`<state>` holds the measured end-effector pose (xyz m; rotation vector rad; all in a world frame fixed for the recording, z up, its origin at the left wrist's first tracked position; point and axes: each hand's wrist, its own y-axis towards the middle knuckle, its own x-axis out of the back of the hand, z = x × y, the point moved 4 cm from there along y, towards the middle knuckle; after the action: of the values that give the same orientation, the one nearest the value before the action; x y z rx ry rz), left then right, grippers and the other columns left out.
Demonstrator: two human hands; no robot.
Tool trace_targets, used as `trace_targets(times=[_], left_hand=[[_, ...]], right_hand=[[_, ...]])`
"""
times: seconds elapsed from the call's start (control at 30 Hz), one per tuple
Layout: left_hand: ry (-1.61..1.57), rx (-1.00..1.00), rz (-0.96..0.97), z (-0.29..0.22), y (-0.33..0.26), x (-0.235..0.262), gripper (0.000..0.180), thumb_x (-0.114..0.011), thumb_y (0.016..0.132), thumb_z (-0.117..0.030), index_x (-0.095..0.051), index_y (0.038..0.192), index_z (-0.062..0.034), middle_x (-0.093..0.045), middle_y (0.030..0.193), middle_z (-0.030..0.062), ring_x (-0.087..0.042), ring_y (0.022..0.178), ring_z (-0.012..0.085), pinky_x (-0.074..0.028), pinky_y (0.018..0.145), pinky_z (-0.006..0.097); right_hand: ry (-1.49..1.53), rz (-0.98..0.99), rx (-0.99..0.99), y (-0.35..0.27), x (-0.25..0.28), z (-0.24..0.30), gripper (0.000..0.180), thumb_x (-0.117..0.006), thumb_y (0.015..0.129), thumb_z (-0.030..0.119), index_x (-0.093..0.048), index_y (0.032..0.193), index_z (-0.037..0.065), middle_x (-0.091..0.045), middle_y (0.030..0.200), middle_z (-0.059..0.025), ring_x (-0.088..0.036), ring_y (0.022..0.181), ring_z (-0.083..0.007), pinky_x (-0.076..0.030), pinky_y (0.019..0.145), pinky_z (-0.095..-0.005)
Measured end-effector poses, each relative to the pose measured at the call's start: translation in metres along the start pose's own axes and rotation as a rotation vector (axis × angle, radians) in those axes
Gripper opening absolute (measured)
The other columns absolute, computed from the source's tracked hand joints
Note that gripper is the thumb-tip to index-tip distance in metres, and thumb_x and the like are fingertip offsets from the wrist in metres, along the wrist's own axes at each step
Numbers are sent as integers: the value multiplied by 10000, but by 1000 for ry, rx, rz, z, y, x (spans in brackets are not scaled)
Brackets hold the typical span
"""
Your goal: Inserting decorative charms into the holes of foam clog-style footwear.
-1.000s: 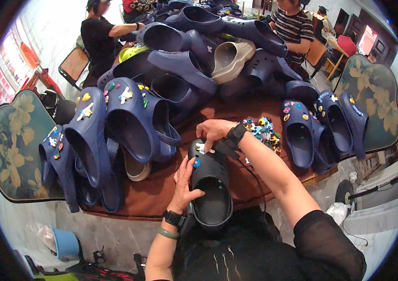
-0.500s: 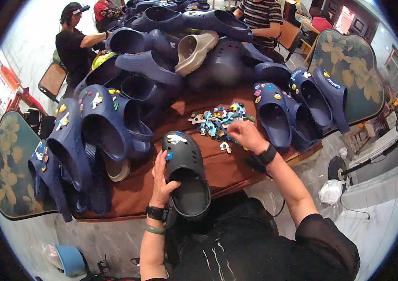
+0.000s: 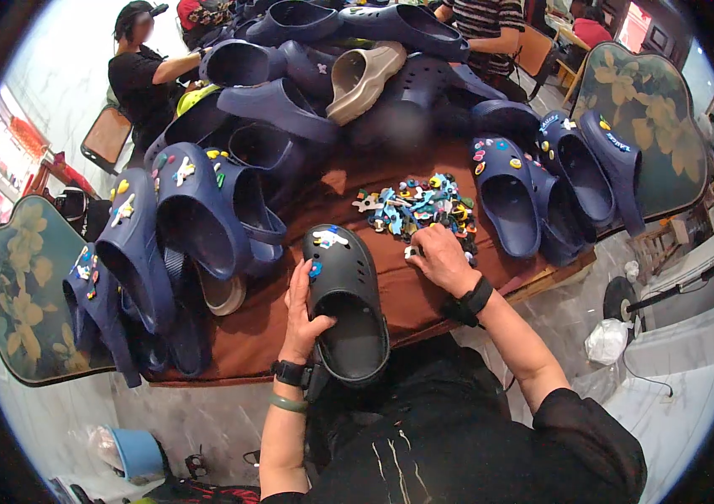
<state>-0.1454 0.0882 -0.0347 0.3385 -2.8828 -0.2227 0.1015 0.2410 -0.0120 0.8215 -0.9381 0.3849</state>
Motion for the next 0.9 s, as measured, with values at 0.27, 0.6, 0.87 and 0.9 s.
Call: trace_targets(times=[0.27,0.6,0.87,0.9], left_hand=[[32,-15,12,3,0,2,1051,-677,543,-342,-330,1515,-142,-307,1563,141,-275,1429,344,-170,1165,430],[4,4,-4,1,-1,-1,1034,-682,552,-329,-336,1508,-139,-316,1553,139,-280,1418,343,-162,1165,435],[81,0,-2,7,-2,-1,1045,-675,555,-322,-313,1515,-126,-295,1559,137,-277,1412,336,-161,1156,435],[76,1,4,13,-4,-1,1045,-675,555,-322,-313,1515,-126,-295,1559,137,-277,1412,336,-161,1156,435]], right_hand=[[710,140,-243,13,0,39,112,-729,835,33,-683,933,3,-618,881,-41,-623,822,-128,-521,717,-276],[769,-66,-179,0,2,96,145,-703,860,19,-723,1003,22,-650,1008,-95,-646,888,-161,-535,745,-284],[259,41,164,-20,21,116,498,-616,751,-23,-600,1247,24,-610,1197,-112,-534,1153,-311,-427,974,-422],[173,44,210,-21,21,121,531,-609,728,-1,-585,1258,15,-599,1225,-108,-529,1156,-298,-420,973,-424]])
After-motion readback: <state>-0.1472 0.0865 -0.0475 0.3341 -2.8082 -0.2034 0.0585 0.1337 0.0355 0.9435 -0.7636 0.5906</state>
